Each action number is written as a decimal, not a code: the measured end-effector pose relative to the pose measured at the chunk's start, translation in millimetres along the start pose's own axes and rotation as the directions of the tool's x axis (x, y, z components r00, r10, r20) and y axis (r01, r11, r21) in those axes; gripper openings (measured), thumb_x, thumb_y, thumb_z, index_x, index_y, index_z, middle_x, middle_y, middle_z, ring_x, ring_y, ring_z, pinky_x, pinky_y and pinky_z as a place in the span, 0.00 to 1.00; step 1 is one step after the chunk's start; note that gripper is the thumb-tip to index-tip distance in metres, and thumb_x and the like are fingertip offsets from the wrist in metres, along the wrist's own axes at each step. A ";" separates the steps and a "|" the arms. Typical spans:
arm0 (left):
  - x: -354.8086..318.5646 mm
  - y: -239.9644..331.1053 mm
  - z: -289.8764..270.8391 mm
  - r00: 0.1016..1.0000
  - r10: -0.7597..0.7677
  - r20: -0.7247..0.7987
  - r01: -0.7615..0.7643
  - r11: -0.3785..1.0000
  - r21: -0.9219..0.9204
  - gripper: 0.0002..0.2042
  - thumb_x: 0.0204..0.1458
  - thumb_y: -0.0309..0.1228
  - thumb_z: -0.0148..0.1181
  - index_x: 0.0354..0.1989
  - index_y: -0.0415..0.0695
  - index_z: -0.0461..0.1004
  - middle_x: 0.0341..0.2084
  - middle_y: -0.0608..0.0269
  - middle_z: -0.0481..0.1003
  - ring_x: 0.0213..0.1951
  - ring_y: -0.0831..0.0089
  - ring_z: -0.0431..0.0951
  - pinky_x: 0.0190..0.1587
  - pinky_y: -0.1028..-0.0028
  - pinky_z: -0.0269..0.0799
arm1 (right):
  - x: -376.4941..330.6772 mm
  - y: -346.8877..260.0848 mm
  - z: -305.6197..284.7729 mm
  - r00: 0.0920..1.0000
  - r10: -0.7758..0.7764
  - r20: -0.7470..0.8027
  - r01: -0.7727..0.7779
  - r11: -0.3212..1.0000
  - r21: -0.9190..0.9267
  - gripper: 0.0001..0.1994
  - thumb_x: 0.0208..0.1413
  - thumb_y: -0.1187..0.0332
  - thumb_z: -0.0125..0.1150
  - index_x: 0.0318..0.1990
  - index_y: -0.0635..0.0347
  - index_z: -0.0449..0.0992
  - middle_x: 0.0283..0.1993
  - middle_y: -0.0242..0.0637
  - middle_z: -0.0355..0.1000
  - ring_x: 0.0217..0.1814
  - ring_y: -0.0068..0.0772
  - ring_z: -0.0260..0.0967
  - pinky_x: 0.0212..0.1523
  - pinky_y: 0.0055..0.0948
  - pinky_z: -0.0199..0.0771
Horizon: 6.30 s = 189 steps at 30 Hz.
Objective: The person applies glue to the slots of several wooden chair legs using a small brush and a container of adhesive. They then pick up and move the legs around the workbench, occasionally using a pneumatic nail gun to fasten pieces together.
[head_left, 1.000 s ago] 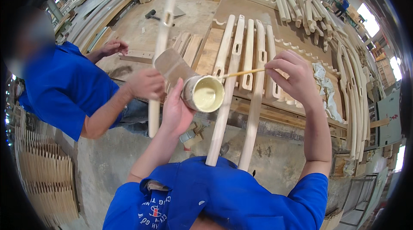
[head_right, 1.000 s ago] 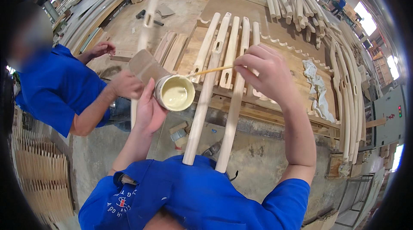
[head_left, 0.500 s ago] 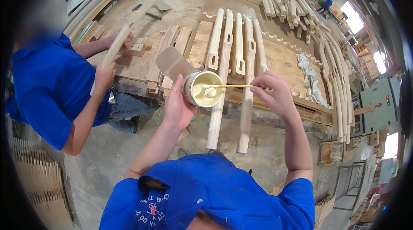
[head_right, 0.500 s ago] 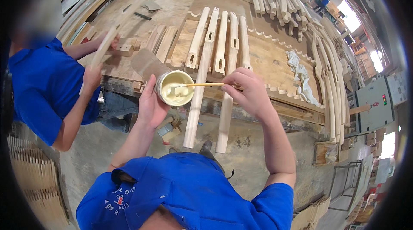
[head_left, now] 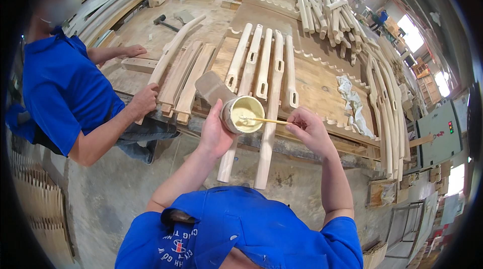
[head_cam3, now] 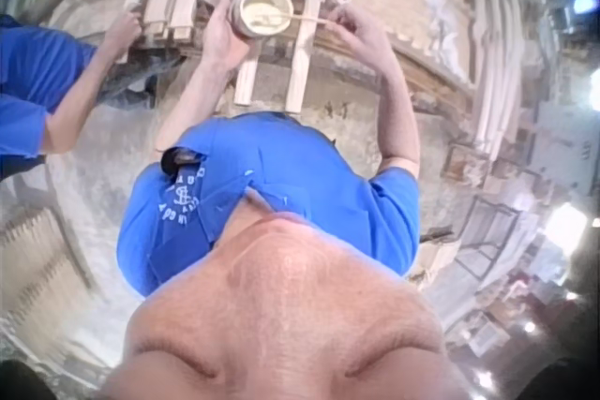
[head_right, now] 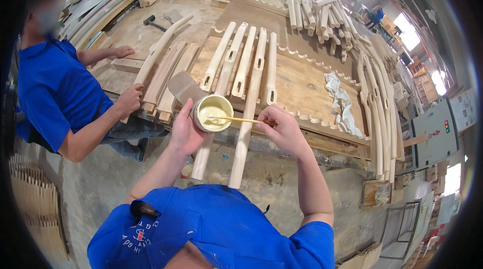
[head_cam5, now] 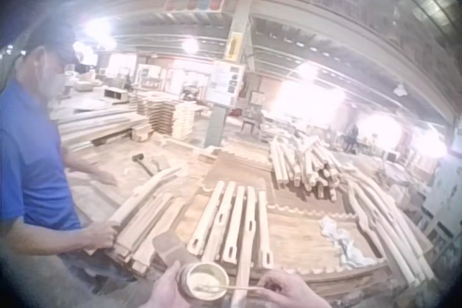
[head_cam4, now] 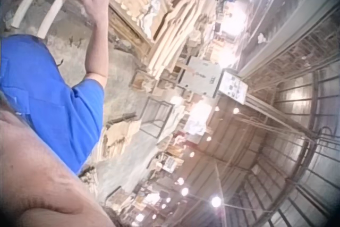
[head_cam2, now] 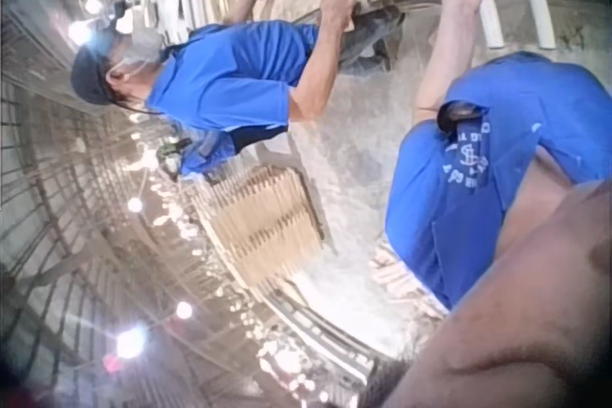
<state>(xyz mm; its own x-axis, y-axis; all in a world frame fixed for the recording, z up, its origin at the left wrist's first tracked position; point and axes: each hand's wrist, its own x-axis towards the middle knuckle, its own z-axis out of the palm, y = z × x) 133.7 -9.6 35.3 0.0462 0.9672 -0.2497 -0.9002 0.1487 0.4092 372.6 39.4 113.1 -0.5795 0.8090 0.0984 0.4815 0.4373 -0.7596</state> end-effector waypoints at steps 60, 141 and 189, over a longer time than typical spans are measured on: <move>-26.0 12.8 -12.4 0.979 0.200 -0.043 -0.199 0.980 0.023 0.27 0.62 0.50 0.32 0.59 0.41 0.60 0.57 0.48 0.64 0.57 0.48 0.64 0.59 0.40 0.56 | 74.5 133.6 -35.5 0.906 -0.316 -0.283 0.163 0.876 -0.454 0.05 0.47 0.66 0.61 0.28 0.54 0.75 0.33 0.29 0.67 0.39 0.33 0.66 0.37 0.32 0.69; -10.4 -47.1 36.4 0.925 0.366 -0.102 -0.353 0.928 0.122 0.24 0.63 0.45 0.36 0.56 0.37 0.62 0.52 0.55 0.69 0.56 0.64 0.68 0.59 0.62 0.61 | 9.7 41.6 -52.6 0.885 -0.463 -0.052 0.434 0.860 -0.269 0.04 0.45 0.72 0.63 0.28 0.59 0.75 0.25 0.33 0.69 0.29 0.30 0.65 0.30 0.28 0.66; -10.4 -99.2 32.9 0.944 0.269 -0.192 -0.282 0.958 -0.044 0.27 0.62 0.49 0.33 0.56 0.37 0.63 0.54 0.53 0.68 0.57 0.61 0.66 0.61 0.61 0.58 | 164.2 186.1 -110.5 0.967 -0.227 -0.118 0.137 0.848 -0.512 0.12 0.53 0.57 0.53 0.34 0.54 0.76 0.30 0.39 0.74 0.35 0.42 0.72 0.35 0.39 0.70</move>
<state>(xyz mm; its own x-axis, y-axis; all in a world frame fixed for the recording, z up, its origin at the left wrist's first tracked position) 236.8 -27.6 26.2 -0.2820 0.9132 -0.2943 -0.8947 -0.1396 0.4242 439.6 297.1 59.0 -0.5919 0.7290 0.3438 0.6657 0.6826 -0.3015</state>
